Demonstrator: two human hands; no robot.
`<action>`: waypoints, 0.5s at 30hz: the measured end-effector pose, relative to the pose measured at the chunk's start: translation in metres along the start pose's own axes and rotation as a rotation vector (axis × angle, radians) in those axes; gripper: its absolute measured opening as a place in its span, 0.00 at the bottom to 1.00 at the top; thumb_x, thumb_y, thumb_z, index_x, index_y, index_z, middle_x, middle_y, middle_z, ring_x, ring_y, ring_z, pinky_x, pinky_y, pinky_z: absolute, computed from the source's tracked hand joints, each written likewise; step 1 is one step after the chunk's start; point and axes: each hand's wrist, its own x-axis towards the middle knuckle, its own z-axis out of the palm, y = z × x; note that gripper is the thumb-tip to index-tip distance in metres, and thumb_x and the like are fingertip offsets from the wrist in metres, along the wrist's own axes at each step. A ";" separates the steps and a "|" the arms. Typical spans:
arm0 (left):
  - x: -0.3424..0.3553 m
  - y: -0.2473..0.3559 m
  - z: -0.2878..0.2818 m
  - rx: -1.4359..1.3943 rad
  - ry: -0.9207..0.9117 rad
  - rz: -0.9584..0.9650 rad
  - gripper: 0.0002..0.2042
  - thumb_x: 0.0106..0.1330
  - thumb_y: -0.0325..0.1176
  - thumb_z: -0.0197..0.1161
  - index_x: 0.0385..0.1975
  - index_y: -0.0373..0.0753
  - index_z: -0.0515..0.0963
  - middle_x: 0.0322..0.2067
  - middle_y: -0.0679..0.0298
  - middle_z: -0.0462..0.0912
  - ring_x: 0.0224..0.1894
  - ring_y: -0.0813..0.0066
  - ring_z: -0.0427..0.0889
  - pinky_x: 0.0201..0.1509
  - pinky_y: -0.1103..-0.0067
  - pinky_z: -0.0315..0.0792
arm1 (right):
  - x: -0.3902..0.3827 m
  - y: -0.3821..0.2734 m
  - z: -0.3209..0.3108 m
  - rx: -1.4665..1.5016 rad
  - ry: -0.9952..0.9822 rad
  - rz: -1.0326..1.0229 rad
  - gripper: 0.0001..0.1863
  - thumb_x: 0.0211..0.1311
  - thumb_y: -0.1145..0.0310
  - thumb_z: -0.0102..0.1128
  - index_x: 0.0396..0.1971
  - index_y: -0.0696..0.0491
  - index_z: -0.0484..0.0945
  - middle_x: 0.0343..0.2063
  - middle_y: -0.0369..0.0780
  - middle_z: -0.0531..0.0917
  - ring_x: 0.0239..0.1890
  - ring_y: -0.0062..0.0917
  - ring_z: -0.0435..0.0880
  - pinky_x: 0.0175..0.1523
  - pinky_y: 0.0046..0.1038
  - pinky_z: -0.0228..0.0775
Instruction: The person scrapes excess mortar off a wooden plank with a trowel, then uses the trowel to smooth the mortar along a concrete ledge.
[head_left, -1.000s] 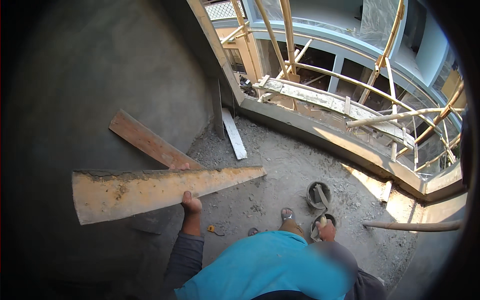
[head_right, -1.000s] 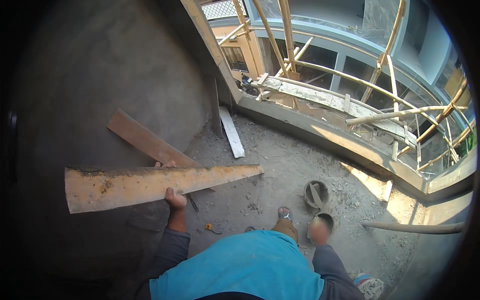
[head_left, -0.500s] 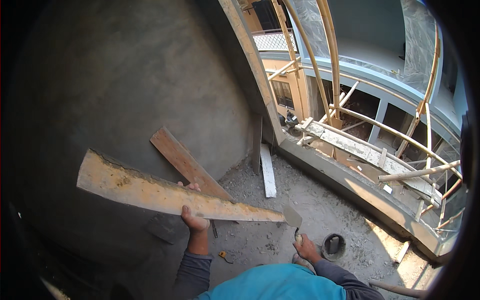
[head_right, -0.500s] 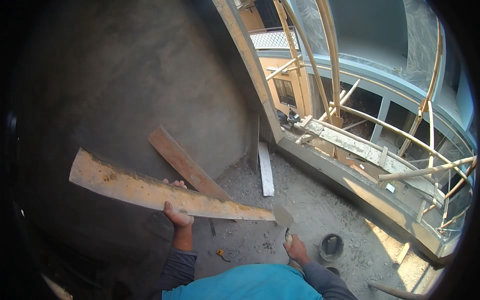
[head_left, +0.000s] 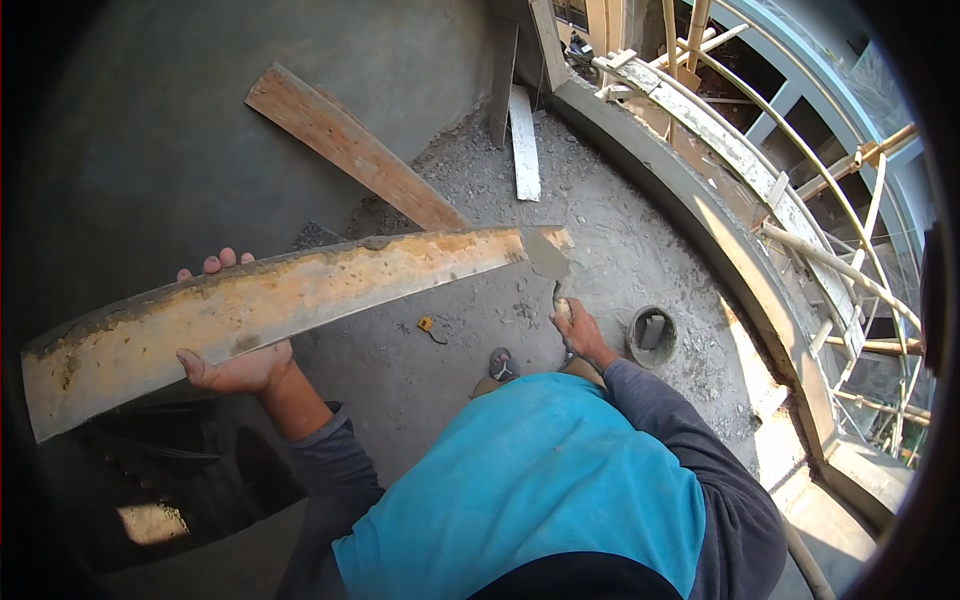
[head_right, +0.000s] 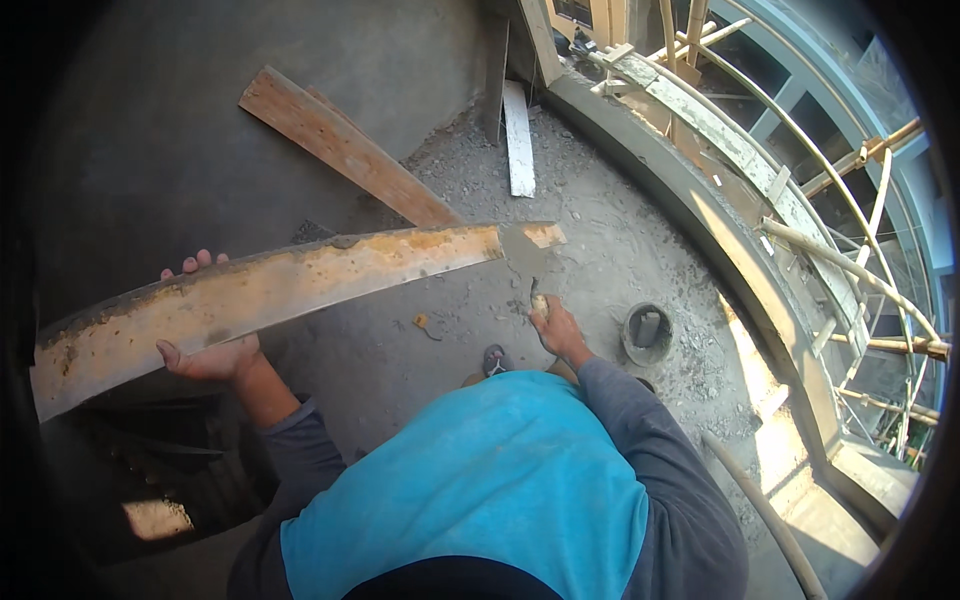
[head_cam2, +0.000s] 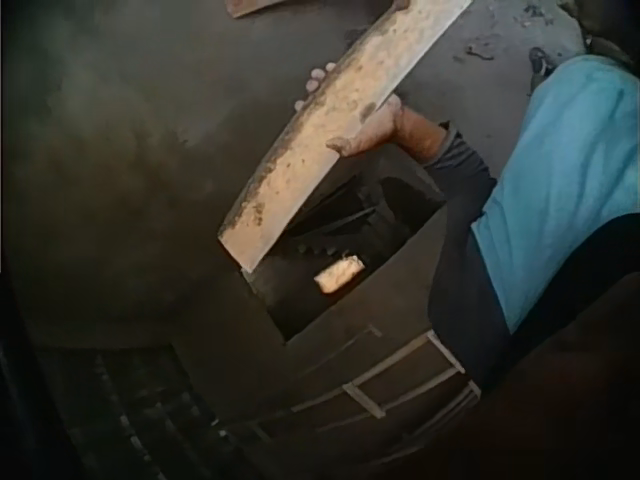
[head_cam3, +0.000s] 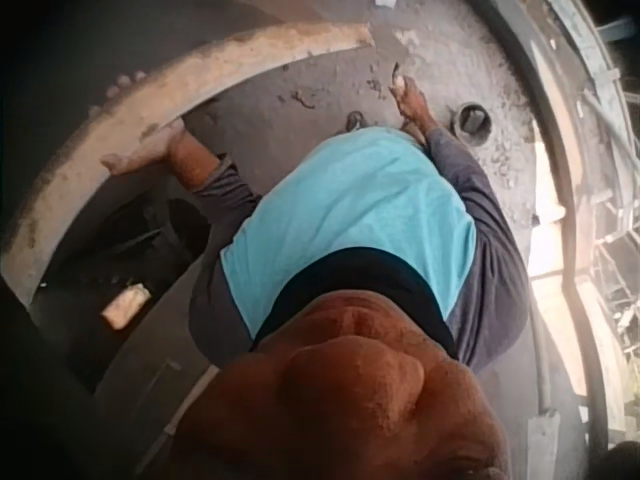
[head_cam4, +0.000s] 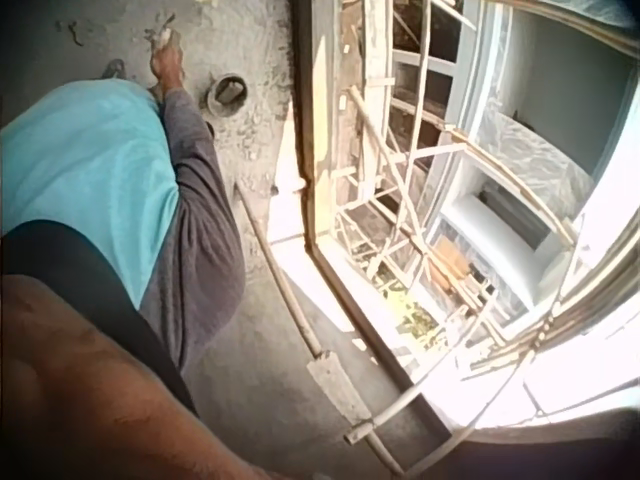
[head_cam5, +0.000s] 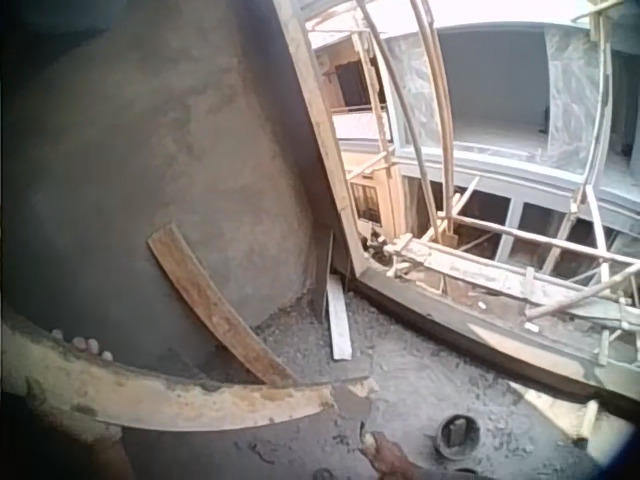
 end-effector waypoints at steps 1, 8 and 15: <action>-0.001 0.008 -0.001 0.012 -0.011 0.003 0.40 0.59 0.61 0.55 0.64 0.34 0.61 0.54 0.46 0.72 0.60 0.46 0.71 0.68 0.51 0.59 | 0.002 0.004 0.003 -0.002 0.006 0.014 0.27 0.65 0.50 0.55 0.57 0.53 0.68 0.42 0.59 0.81 0.48 0.56 0.79 0.52 0.47 0.70; 0.017 0.063 -0.001 -0.200 -0.306 -0.127 0.44 0.59 0.58 0.57 0.66 0.27 0.57 0.62 0.38 0.65 0.68 0.38 0.60 0.75 0.45 0.42 | 0.033 0.044 0.020 0.036 0.115 0.112 0.30 0.64 0.48 0.56 0.56 0.57 0.69 0.40 0.57 0.82 0.46 0.53 0.81 0.51 0.46 0.71; 0.026 0.076 -0.016 -0.103 -0.178 -0.111 0.44 0.59 0.56 0.56 0.66 0.25 0.55 0.64 0.37 0.62 0.69 0.37 0.57 0.75 0.44 0.38 | 0.023 0.043 0.014 -0.013 0.168 0.083 0.30 0.65 0.49 0.57 0.58 0.55 0.68 0.42 0.58 0.82 0.48 0.55 0.79 0.53 0.47 0.70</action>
